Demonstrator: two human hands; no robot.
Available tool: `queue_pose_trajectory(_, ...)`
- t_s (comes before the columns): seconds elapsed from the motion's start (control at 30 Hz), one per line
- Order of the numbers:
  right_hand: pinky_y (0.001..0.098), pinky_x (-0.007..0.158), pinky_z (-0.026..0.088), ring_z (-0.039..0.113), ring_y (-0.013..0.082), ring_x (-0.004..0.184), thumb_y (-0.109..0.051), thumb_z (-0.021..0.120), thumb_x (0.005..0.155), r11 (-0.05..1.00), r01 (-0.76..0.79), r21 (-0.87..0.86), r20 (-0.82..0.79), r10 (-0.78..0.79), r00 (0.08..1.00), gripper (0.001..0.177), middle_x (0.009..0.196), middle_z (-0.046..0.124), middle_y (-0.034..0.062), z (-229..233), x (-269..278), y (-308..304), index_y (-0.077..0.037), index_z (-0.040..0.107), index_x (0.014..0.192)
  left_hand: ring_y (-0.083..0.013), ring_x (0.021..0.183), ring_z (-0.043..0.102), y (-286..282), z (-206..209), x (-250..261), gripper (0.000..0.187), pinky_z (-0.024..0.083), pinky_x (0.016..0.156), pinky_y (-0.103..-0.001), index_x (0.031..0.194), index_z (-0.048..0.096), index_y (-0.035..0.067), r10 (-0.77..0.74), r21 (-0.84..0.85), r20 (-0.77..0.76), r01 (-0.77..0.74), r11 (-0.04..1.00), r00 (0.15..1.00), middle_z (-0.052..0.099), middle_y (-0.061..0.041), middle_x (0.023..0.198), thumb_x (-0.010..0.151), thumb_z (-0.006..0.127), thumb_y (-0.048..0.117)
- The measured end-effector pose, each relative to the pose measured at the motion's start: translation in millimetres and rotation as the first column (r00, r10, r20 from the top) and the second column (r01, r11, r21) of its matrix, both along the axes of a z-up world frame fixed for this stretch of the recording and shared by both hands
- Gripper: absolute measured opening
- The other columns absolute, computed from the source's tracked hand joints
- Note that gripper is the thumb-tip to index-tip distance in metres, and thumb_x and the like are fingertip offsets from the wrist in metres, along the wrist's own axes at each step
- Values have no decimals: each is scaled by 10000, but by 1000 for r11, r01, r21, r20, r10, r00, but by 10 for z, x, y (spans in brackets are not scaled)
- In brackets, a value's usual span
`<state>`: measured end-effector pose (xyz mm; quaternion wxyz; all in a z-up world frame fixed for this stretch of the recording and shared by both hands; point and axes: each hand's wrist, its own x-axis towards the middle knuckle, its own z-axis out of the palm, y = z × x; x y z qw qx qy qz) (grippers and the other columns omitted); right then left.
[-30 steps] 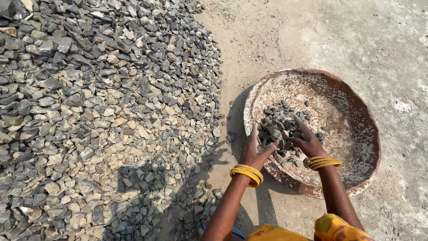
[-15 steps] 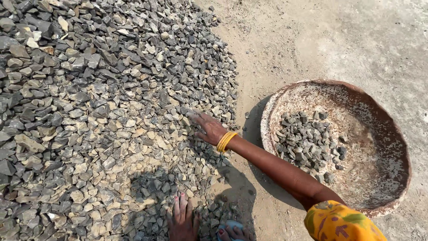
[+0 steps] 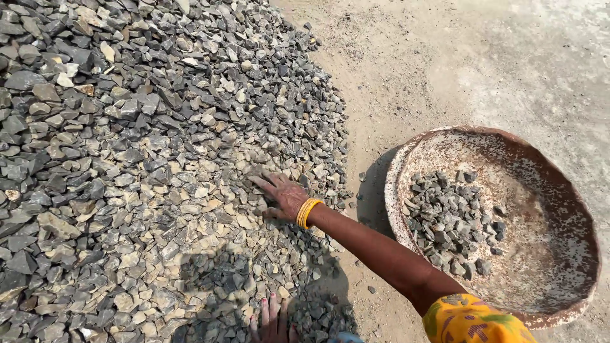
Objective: The person picks small gray stones one at a time from a pile on the ground and places them into a large shallow metal basin beside them, occasionally gathering a few stones in both hands before dropping them into the basin. The pile of loose stones is spread across the concrete ground around their feet.
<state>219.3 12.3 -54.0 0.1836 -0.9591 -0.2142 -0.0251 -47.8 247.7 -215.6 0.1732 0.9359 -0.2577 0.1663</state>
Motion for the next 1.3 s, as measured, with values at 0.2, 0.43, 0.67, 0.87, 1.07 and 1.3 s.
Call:
queue_pose_trajectory(0.2, 683, 1164, 264, 277, 611, 1421, -435, 746, 876, 987, -58, -148, -333, 5, 943, 948, 1688, 188, 183, -110, -1262, 84, -383, 174, 1630, -323, 1494, 284, 60, -295, -238, 675, 145, 1154, -637, 1525, 423, 136, 13, 2, 95, -13, 1000, 995, 325, -157, 1621, 929, 434, 454)
queue_pose_trajectory(0.43, 602, 1191, 354, 481, 401, 1382, -493, 557, 999, 988, -113, 109, -315, 142, 939, 602, 1683, 334, 92, 96, -1249, -8, -345, 433, 1570, -303, 1506, 230, 51, 209, -198, 685, 150, 1153, -620, 1517, 372, 134, 3, 5, -95, -2, 1000, 995, 276, -144, 1624, 901, 497, 407)
queue_pose_trajectory(0.67, 639, 1076, 333, 257, 484, 1472, -636, 586, 931, 967, 224, -121, -100, -237, 966, 822, 1643, 231, 193, -347, -109, -497, -220, 310, 1585, -292, 1512, 241, 23, 381, -186, 657, 171, 1169, -589, 1523, 382, 128, 20, 32, -134, -16, 999, 991, 278, -136, 1636, 917, 468, 367)
queue_pose_trajectory(0.87, 632, 1099, 400, 307, 485, 1472, -637, 570, 910, 992, 53, -118, -198, -76, 977, 892, 1707, 173, 157, -278, -1272, -181, -242, 271, 1651, -308, 1505, 226, 41, 216, -128, 667, 141, 1158, -594, 1514, 386, 127, -7, -25, -132, 4, 1000, 991, 276, -148, 1626, 894, 469, 362)
queue_pose_trajectory(1.07, 599, 1138, 402, 465, 433, 1353, -583, 533, 991, 977, -209, -37, -374, 180, 910, 715, 1719, 260, 106, -239, -1924, -59, -260, 397, 1613, -303, 1510, 218, 18, 131, -153, 661, 119, 1165, -613, 1507, 385, 149, 8, -37, -129, -13, 999, 992, 276, -136, 1624, 889, 467, 371)
queue_pose_trajectory(1.3, 552, 1155, 401, 428, 405, 1438, -591, 548, 997, 951, 286, 120, -224, -255, 941, 656, 1622, 382, 135, -447, -692, -639, -281, 423, 1562, -330, 1496, 207, 50, 280, -168, 696, 132, 1142, -634, 1521, 354, 129, -31, 16, -217, 35, 999, 976, 240, -145, 1627, 885, 491, 375)
